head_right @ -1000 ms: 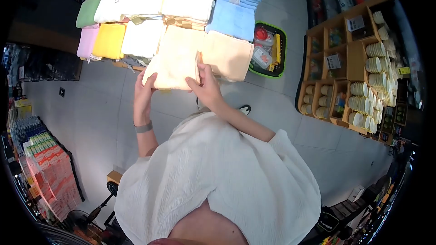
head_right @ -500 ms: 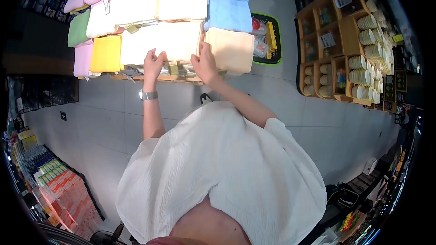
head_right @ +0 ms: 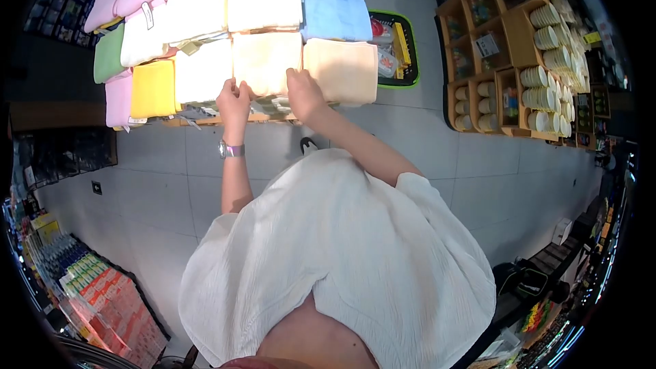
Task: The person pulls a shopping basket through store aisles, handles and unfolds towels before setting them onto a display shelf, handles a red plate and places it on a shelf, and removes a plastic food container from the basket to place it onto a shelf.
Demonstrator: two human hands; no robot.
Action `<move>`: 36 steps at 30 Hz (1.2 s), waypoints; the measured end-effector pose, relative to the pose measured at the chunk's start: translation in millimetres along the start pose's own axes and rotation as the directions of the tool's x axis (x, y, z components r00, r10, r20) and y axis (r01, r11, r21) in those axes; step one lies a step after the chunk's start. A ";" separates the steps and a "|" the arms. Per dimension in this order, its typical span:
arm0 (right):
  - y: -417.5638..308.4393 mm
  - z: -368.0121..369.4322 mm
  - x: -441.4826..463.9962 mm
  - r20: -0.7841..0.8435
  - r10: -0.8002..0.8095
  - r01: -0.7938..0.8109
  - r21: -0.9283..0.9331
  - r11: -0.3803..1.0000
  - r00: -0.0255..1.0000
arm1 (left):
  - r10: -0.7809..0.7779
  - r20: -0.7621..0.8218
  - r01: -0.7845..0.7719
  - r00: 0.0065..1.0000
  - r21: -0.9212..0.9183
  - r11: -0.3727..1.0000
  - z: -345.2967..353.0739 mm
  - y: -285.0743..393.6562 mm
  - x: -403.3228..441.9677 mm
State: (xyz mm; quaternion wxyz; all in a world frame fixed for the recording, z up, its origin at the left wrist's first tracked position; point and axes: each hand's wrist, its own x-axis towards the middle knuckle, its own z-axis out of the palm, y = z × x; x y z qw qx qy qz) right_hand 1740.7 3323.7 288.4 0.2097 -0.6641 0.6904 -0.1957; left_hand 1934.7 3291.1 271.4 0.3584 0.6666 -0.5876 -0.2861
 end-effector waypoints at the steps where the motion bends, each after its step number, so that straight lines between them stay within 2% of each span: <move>1: -1.7 -2.6 -0.9 0.016 -0.047 0.047 0.005 0.999 0.999 | -0.001 -0.034 0.002 0.999 0.051 0.999 -5.3 9.6 -3.4; 3: -2.6 -3.4 -1.4 0.028 -0.095 0.095 0.013 0.995 0.995 | 0.004 -0.069 0.003 0.998 0.102 0.995 -6.1 16.9 -8.4; 5: -4.2 -1.5 -2.0 0.055 -0.086 0.089 -0.040 0.995 0.995 | 0.195 -0.229 -0.089 0.954 0.402 0.911 -3.7 24.1 -10.6; 9: -16.5 -8.3 -6.7 -0.067 -0.107 0.100 -0.103 0.990 0.992 | 0.254 -0.219 -0.126 0.942 0.471 0.873 -5.9 51.9 -8.4; 11: -23.8 -12.8 -9.5 -0.116 -0.201 0.176 -0.197 0.965 0.973 | 0.487 -0.027 -0.424 0.873 0.454 0.784 -0.6 46.3 5.4; 12: -23.9 -11.3 -11.2 -0.117 -0.200 0.174 -0.197 0.965 0.973 | 0.488 -0.026 -0.425 0.872 0.454 0.783 3.6 44.0 9.3; 14: -18.8 -3.7 -10.6 -0.152 -0.470 0.436 -0.213 0.875 0.870 | 0.654 0.027 -0.555 0.756 0.556 0.619 12.2 43.6 18.5; 15: -10.9 9.8 -10.3 -0.079 -0.484 0.458 -0.219 0.861 0.872 | 0.645 0.015 -0.548 0.764 0.544 0.636 17.0 42.6 20.0; 16: -8.8 14.5 -12.1 -0.083 -0.481 0.454 -0.220 0.863 0.873 | 0.648 0.017 -0.552 0.761 0.542 0.634 19.8 38.4 19.8; 18: -4.7 23.8 -15.1 -0.074 -0.494 0.453 -0.297 0.840 0.867 | 0.538 0.109 -0.535 0.836 0.375 0.757 23.1 29.0 21.7; 22: -4.2 21.0 -16.1 -0.101 -0.498 0.460 -0.263 0.848 0.861 | 0.578 0.130 -0.571 0.805 0.432 0.698 33.3 20.0 21.6; 24: -8.2 13.8 -14.8 -0.063 -0.508 0.455 -0.360 0.814 0.859 | 0.569 0.096 -0.541 0.817 0.471 0.697 35.1 23.0 24.5; 27: -10.2 15.9 -12.1 -0.041 -0.494 0.445 -0.375 0.813 0.869 | 0.593 0.088 -0.540 0.800 0.537 0.649 41.9 17.2 34.4; 28: -8.2 20.5 -11.3 -0.041 -0.494 0.445 -0.374 0.813 0.868 | 0.593 0.087 -0.539 0.800 0.537 0.648 38.2 19.4 34.8; 30: -2.1 28.8 -8.0 -0.058 -0.504 0.470 -0.287 0.835 0.862 | 0.469 0.216 -0.511 0.857 0.484 0.711 31.1 24.5 37.8; 34: -6.6 23.0 -6.4 -0.007 -0.473 0.445 -0.328 0.834 0.881 | 0.519 0.222 -0.552 0.825 0.508 0.661 38.4 11.1 49.5; 36: -5.7 23.2 -5.2 -0.085 -0.501 0.460 -0.287 0.840 0.861 | 0.528 0.187 -0.544 0.828 0.496 0.677 43.6 5.7 56.1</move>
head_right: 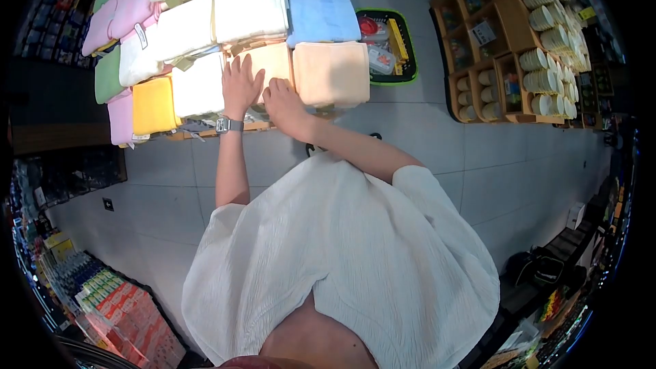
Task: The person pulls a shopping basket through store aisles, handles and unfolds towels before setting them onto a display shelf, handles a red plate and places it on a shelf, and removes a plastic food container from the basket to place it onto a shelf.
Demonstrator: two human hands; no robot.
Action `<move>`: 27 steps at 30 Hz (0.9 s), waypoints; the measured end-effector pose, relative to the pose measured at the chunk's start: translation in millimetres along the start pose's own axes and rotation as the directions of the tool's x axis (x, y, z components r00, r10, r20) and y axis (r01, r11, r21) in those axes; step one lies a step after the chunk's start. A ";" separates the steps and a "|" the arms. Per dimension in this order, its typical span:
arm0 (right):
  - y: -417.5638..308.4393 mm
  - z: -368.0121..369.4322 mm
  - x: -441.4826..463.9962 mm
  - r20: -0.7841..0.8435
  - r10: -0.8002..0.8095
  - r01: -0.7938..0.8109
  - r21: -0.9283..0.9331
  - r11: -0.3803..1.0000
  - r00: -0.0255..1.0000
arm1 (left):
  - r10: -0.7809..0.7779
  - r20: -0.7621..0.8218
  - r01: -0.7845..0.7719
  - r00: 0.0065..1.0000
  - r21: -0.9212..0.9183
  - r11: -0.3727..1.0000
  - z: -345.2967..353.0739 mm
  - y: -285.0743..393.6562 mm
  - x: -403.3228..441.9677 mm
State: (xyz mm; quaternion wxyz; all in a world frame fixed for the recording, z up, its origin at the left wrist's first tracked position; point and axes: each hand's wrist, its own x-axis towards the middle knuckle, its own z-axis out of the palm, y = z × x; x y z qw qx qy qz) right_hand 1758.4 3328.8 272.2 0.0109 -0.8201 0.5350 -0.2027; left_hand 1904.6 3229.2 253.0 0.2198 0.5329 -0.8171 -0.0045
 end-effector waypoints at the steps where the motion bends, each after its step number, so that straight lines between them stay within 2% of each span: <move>1: 1.5 0.0 0.8 -0.004 0.004 -0.004 -0.001 1.000 1.000 | 0.006 -0.001 -0.006 1.000 0.000 1.000 -0.3 1.8 2.0; 3: 2.7 0.4 0.5 -0.020 -0.001 0.001 -0.010 1.000 1.000 | -0.007 -0.057 0.010 0.998 0.061 0.998 0.2 6.7 2.6; 7: 5.4 0.6 -5.9 0.026 0.031 -0.031 0.011 0.999 0.999 | -0.064 -0.110 0.069 0.992 0.042 0.997 -25.5 25.9 -14.8; 8: 2.7 -5.6 -8.4 0.008 0.022 -0.022 0.030 0.999 1.000 | -0.068 -0.101 0.072 0.993 0.040 0.997 -30.7 26.1 -23.3; 10: -3.4 -22.3 -12.7 0.002 0.009 -0.009 0.059 0.998 1.000 | -0.138 0.044 0.141 0.989 -0.060 0.988 -41.8 20.0 -38.0; 11: -6.7 -33.7 -14.3 -0.013 -0.018 0.019 0.090 0.996 1.000 | -0.078 0.050 0.079 0.996 -0.022 0.997 -41.1 14.5 -45.2; 12: -8.5 -38.9 -17.7 -0.031 -0.045 0.048 0.122 0.991 0.999 | -0.089 0.059 0.090 0.994 -0.019 0.996 -40.2 7.8 -50.1; 14: -2.8 -25.5 -26.5 0.038 -0.055 0.048 0.171 0.984 0.998 | 0.013 0.012 -0.012 1.000 -0.045 0.999 -48.0 4.2 -50.8; 15: 0.1 -19.3 -31.0 0.096 -0.064 0.042 0.211 0.977 0.993 | 0.008 0.019 -0.007 1.000 -0.041 0.999 -52.1 4.1 -53.5; 16: 0.7 -22.5 -33.2 0.099 -0.064 0.041 0.218 0.975 0.993 | -0.045 -0.044 0.042 0.998 -0.075 0.996 -60.3 5.8 -54.2; 17: 2.2 -26.2 -35.9 0.081 -0.128 0.103 0.261 0.960 0.988 | -0.099 -0.105 0.087 0.990 -0.110 0.990 -66.8 6.8 -55.5; 18: 4.0 -30.6 -39.0 0.060 -0.189 0.163 0.302 0.939 0.980 | -0.100 -0.097 0.089 0.990 -0.106 0.990 -70.1 6.0 -57.5; 19: 5.5 -36.4 -42.2 0.063 -0.187 0.159 0.309 0.938 0.980 | -0.160 -0.141 0.138 0.977 -0.153 0.978 -73.8 5.4 -59.0; 21: 11.3 -49.0 -50.1 0.001 -0.209 0.181 0.495 0.850 0.978 | -0.225 -0.242 0.174 0.944 -0.217 0.961 -79.2 9.7 -60.7; 22: 17.3 -53.6 -56.5 0.004 -0.204 0.175 0.499 0.849 0.979 | -0.224 -0.235 0.174 0.946 -0.217 0.961 -84.6 18.7 -62.6; 24: 33.3 -63.5 -70.6 0.050 -0.187 0.126 0.568 0.813 0.981 | -0.345 -0.188 0.223 0.920 -0.475 0.851 -90.3 42.9 -66.2; 26: 46.8 -77.7 -87.7 0.096 -0.120 0.044 0.568 0.822 0.988 | -0.337 -0.193 0.187 0.921 -0.542 0.819 -82.4 70.3 -68.9; 27: 53.1 -84.4 -96.4 0.138 -0.064 -0.025 0.564 0.825 0.988 | -0.314 -0.118 0.182 0.942 -0.607 0.774 -82.8 89.3 -70.3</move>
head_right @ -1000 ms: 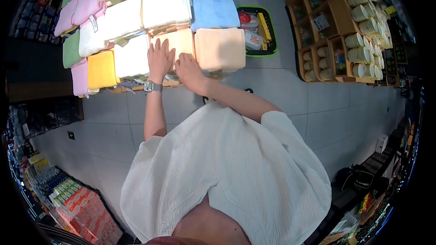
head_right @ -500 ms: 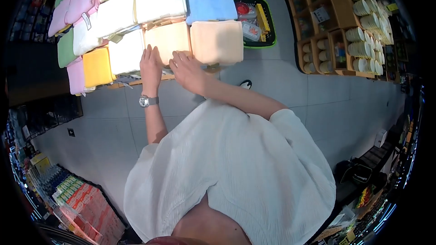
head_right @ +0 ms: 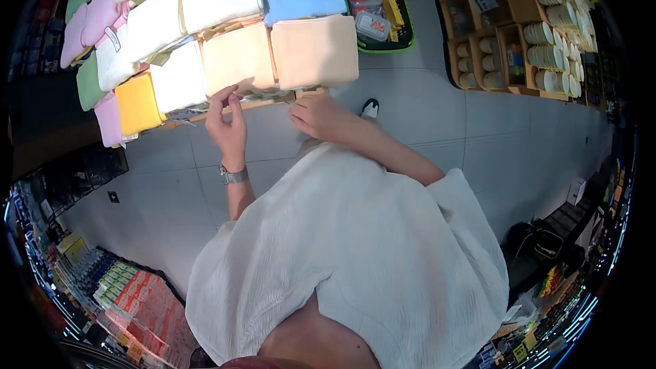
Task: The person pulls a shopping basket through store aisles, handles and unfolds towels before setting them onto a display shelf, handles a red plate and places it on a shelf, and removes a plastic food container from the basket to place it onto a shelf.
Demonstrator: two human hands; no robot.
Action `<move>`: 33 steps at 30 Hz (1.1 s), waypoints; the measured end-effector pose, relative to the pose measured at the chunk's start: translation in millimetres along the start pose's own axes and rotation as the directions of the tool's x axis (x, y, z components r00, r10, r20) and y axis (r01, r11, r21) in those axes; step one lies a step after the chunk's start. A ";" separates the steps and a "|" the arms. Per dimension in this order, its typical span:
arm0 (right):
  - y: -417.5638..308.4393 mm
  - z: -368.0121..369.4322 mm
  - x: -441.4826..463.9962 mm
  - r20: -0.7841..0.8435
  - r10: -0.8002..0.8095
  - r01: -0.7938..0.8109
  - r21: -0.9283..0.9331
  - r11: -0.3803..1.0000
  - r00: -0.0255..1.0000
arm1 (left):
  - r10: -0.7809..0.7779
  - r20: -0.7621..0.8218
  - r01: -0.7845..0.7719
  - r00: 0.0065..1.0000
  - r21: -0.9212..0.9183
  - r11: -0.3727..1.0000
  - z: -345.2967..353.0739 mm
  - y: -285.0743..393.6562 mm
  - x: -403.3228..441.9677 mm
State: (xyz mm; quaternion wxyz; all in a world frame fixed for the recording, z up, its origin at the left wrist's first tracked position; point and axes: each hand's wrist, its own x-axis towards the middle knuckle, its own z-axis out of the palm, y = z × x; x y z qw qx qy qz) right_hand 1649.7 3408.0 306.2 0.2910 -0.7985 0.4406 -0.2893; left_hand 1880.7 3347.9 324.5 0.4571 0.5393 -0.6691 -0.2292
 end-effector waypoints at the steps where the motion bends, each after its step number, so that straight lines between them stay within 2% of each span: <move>1: 2.4 -7.2 -9.6 -0.013 0.016 -0.016 -0.004 1.000 1.000 | -0.016 0.079 0.022 0.997 -0.077 0.997 12.0 13.4 -6.8; 3: 6.5 -21.0 -31.1 -0.136 0.168 -0.164 0.038 0.986 0.976 | 0.033 0.231 0.000 0.972 -0.143 0.990 40.3 36.6 -21.4; 5: 19.0 -31.1 -51.3 -0.190 0.244 -0.230 0.097 0.968 0.951 | 0.137 0.377 -0.053 0.916 -0.224 0.973 68.7 61.8 -31.6; 6: 26.8 -36.8 -61.8 -0.226 0.309 -0.276 0.164 0.947 0.924 | 0.146 0.381 -0.059 0.913 -0.231 0.971 82.8 75.0 -36.2; 8: 44.5 -55.6 -83.3 -0.233 0.330 -0.295 0.173 0.940 0.915 | 0.158 0.491 -0.013 0.857 -0.286 0.958 113.9 101.7 -41.3; 9: 53.9 -65.0 -96.1 -0.228 0.351 -0.312 0.191 0.931 0.908 | 0.170 0.495 -0.022 0.852 -0.291 0.956 128.8 114.3 -42.4; 10: 66.0 -75.2 -109.3 -0.241 0.353 -0.313 0.189 0.931 0.904 | 0.132 0.551 0.048 0.824 -0.301 0.952 144.3 127.4 -43.4; 11: 79.9 -85.8 -123.7 -0.221 0.357 -0.330 0.149 0.932 0.908 | 0.096 0.608 0.120 0.788 -0.304 0.945 160.3 140.2 -45.3; 12: 93.9 -95.9 -139.7 -0.200 0.363 -0.347 0.110 0.931 0.910 | 0.107 0.614 0.111 0.782 -0.307 0.945 177.6 147.2 -49.0; 14: 124.0 -109.6 -175.0 -0.208 0.417 -0.410 0.082 0.909 0.885 | 0.086 0.701 0.041 0.708 -0.162 0.986 216.1 146.9 -60.3; 15: 141.9 -115.5 -192.9 -0.202 0.466 -0.466 0.052 0.883 0.861 | 0.096 0.705 0.030 0.703 -0.165 0.986 237.1 147.4 -66.3; 16: 160.3 -118.7 -213.6 -0.212 0.468 -0.467 0.057 0.882 0.858 | 0.053 0.760 0.085 0.648 -0.141 0.986 257.4 146.1 -74.4; 17: 179.1 -118.7 -237.2 -0.205 0.543 -0.551 0.021 0.834 0.814 | 0.007 0.811 0.140 0.586 -0.110 0.984 276.5 144.0 -82.9; 18: 198.2 -122.7 -258.5 -0.200 0.612 -0.628 -0.018 0.778 0.765 | 0.012 0.812 0.133 0.583 -0.110 0.985 296.5 141.3 -88.4; 19: 214.7 -129.7 -277.1 -0.206 0.611 -0.627 -0.015 0.779 0.764 | -0.024 0.869 0.126 0.494 -0.044 0.991 316.0 137.5 -93.2; 20: 226.3 -133.4 -296.5 -0.149 0.691 -0.702 -0.036 0.711 0.707 | -0.071 0.915 0.117 0.397 0.026 0.993 332.7 131.9 -101.2; 21: 236.9 -136.7 -315.8 -0.092 0.763 -0.768 -0.062 0.637 0.640 | -0.075 0.917 0.116 0.391 0.032 0.993 350.5 125.9 -109.9; 22: 248.6 -141.3 -333.9 -0.090 0.764 -0.769 -0.059 0.636 0.639 | -0.088 0.914 0.103 0.396 0.051 0.993 370.1 117.9 -117.9; 24: 267.5 -146.0 -368.7 -0.043 0.840 -0.841 -0.055 0.539 0.541 | -0.108 0.911 0.093 0.398 0.077 0.993 399.4 106.2 -131.3; 27: 298.3 -151.8 -413.6 -0.025 0.868 -0.868 -0.061 0.493 0.495 | -0.143 0.917 0.105 0.373 0.112 0.988 437.8 83.7 -144.7; 28: 309.2 -152.3 -425.1 -0.018 0.866 -0.865 -0.060 0.499 0.501 | -0.161 0.929 0.186 0.334 0.103 0.977 452.4 68.7 -149.6; 29: 320.1 -150.0 -436.9 -0.038 0.895 -0.894 0.041 0.446 0.445 | -0.176 0.940 0.267 0.292 0.097 0.959 463.5 62.2 -149.4; 30: 331.1 -147.8 -447.6 -0.052 0.922 -0.911 0.142 0.387 0.384 | -0.184 0.938 0.270 0.294 0.103 0.957 475.0 54.8 -147.7; 31: 347.5 -137.7 -464.2 -0.043 0.921 -0.911 0.142 0.388 0.386 | -0.294 0.932 0.416 0.210 0.187 0.890 485.4 51.2 -144.1; 32: 365.0 -122.5 -483.2 -0.072 0.941 -0.919 0.205 0.338 0.330 | -0.389 0.915 0.545 0.108 0.272 0.793 495.1 46.3 -141.0; 33: 376.7 -111.8 -496.6 -0.097 0.958 -0.920 0.268 0.286 0.269 | -0.394 0.913 0.549 0.103 0.278 0.788 504.5 38.9 -136.4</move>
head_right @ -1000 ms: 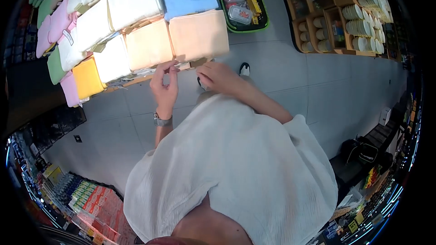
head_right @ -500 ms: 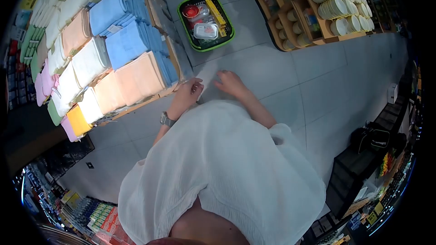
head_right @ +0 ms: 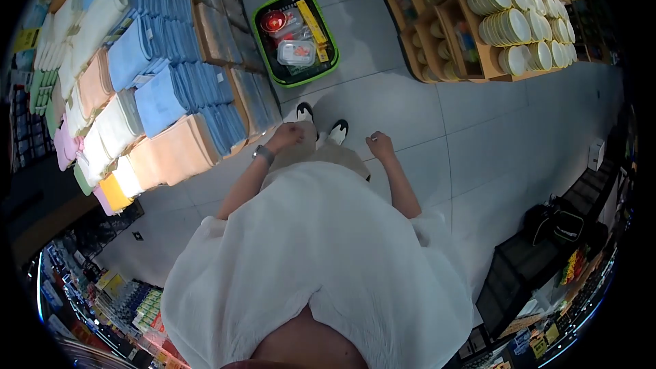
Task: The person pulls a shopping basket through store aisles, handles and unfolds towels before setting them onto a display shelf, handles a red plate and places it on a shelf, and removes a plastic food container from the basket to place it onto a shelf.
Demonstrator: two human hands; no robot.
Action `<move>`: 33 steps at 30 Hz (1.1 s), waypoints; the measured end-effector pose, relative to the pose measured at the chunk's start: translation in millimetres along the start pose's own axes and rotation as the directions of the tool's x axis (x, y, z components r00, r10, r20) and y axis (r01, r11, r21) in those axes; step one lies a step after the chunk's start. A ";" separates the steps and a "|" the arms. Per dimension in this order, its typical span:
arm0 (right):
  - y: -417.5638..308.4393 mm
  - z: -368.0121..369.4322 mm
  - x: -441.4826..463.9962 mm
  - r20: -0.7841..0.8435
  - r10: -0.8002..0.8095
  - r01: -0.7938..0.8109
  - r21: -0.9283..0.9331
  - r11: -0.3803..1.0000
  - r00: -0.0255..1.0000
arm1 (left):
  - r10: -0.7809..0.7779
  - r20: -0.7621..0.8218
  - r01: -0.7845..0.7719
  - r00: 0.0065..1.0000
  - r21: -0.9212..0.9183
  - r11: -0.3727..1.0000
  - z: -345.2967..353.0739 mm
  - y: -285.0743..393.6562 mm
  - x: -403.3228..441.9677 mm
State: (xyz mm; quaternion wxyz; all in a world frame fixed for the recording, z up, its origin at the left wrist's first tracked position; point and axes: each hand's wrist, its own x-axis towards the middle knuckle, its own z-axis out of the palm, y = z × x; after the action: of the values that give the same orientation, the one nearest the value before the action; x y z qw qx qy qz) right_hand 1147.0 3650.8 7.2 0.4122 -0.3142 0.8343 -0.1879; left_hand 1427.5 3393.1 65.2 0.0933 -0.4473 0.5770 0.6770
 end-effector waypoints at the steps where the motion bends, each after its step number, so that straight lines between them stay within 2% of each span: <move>1: 9.2 2.7 0.7 0.006 0.005 -0.005 -0.003 1.000 1.000 | -0.056 -0.039 0.056 0.998 -0.007 0.998 -6.8 -3.1 13.5; 3: 21.4 5.8 -5.6 0.074 0.289 -0.298 0.312 0.902 0.954 | -0.129 -0.146 0.137 0.981 0.043 0.990 -20.9 -19.8 54.5; 5: 28.8 9.8 -16.9 0.174 0.403 -0.434 0.490 0.756 0.898 | -0.149 -0.200 0.166 0.968 0.075 0.983 -41.8 -41.7 98.7; 7: 24.1 5.8 -28.8 0.240 0.462 -0.515 0.519 0.682 0.854 | -0.170 -0.254 0.200 0.952 0.097 0.975 -60.9 -79.2 150.4; 9: 24.4 2.1 -35.2 0.270 0.519 -0.578 0.509 0.638 0.811 | -0.186 -0.432 0.258 0.883 0.113 0.960 -81.9 -120.7 208.3; 10: 32.5 1.6 -40.0 0.274 0.563 -0.615 0.500 0.609 0.780 | -0.196 -0.425 0.263 0.883 0.103 0.959 -92.1 -127.6 222.3; 11: 34.3 0.9 -37.5 0.274 0.602 -0.646 0.497 0.579 0.750 | -0.065 -0.393 0.221 0.917 0.367 0.904 -105.9 -128.7 239.3; 12: 24.0 -7.1 -34.1 0.267 0.647 -0.675 0.508 0.536 0.714 | 0.055 -0.327 0.163 0.944 0.602 0.782 -119.5 -129.4 256.2; 13: 10.3 -17.4 -33.8 0.263 0.692 -0.704 0.515 0.488 0.672 | 0.046 -0.323 0.164 0.945 0.594 0.787 -130.4 -115.8 262.1; 15: -9.0 -26.6 -23.7 0.239 0.710 -0.702 0.531 0.475 0.662 | -0.024 -0.458 0.194 0.889 0.327 0.925 -150.4 -66.3 271.2; 16: -21.5 -33.4 -13.9 0.222 0.722 -0.695 0.553 0.460 0.655 | -0.036 -0.453 0.198 0.891 0.317 0.927 -166.2 -77.9 293.3; 17: -40.0 -41.3 -3.2 0.218 0.733 -0.704 0.543 0.458 0.645 | 0.008 -0.402 0.193 0.915 0.455 0.870 -183.8 -99.9 321.1; 18: -60.2 -45.2 7.4 0.185 0.705 -0.666 0.552 0.501 0.684 | 0.048 -0.343 0.172 0.938 0.583 0.794 -193.7 -111.9 345.7; 19: -76.1 -46.7 15.7 0.152 0.677 -0.627 0.559 0.542 0.720 | 0.082 -0.403 0.218 0.912 0.642 0.735 -203.4 -84.8 346.5; 20: -94.2 -46.5 25.8 0.134 0.675 -0.616 0.565 0.550 0.725 | 0.077 -0.394 0.212 0.916 0.637 0.741 -212.5 -89.4 367.4; 22: -128.0 -39.8 44.3 0.131 0.658 -0.602 0.562 0.567 0.742 | -0.178 -0.628 0.369 0.757 0.187 0.910 -234.3 -107.9 408.3; 23: -140.4 -32.0 51.8 0.155 0.656 -0.620 0.540 0.570 0.738 | -0.256 -0.672 0.379 0.694 0.040 0.924 -244.9 -102.3 419.6; 27: -171.5 9.8 72.5 0.312 0.578 -0.648 0.497 0.578 0.754 | -0.366 -0.606 0.423 0.707 -0.052 0.904 -279.6 -11.1 421.3; 29: -175.4 20.3 78.9 0.371 0.570 -0.677 0.479 0.559 0.733 | -0.337 -0.641 0.413 0.689 -0.034 0.910 -288.1 -51.9 457.7; 31: -182.2 22.4 85.6 0.465 0.551 -0.719 0.399 0.569 0.693 | -0.275 -0.664 0.282 0.695 -0.100 0.954 -295.9 -99.6 493.6; 33: -184.6 16.3 92.1 0.434 0.593 -0.734 0.415 0.537 0.679 | -0.269 -0.645 0.237 0.715 -0.139 0.962 -302.9 -110.5 509.1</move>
State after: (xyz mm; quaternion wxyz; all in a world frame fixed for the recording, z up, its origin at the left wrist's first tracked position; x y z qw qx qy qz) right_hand 1185.7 3452.2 50.8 0.6225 0.1439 0.7396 -0.2116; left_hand 1352.8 2967.6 -355.0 -0.0344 -0.7333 0.4902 0.4699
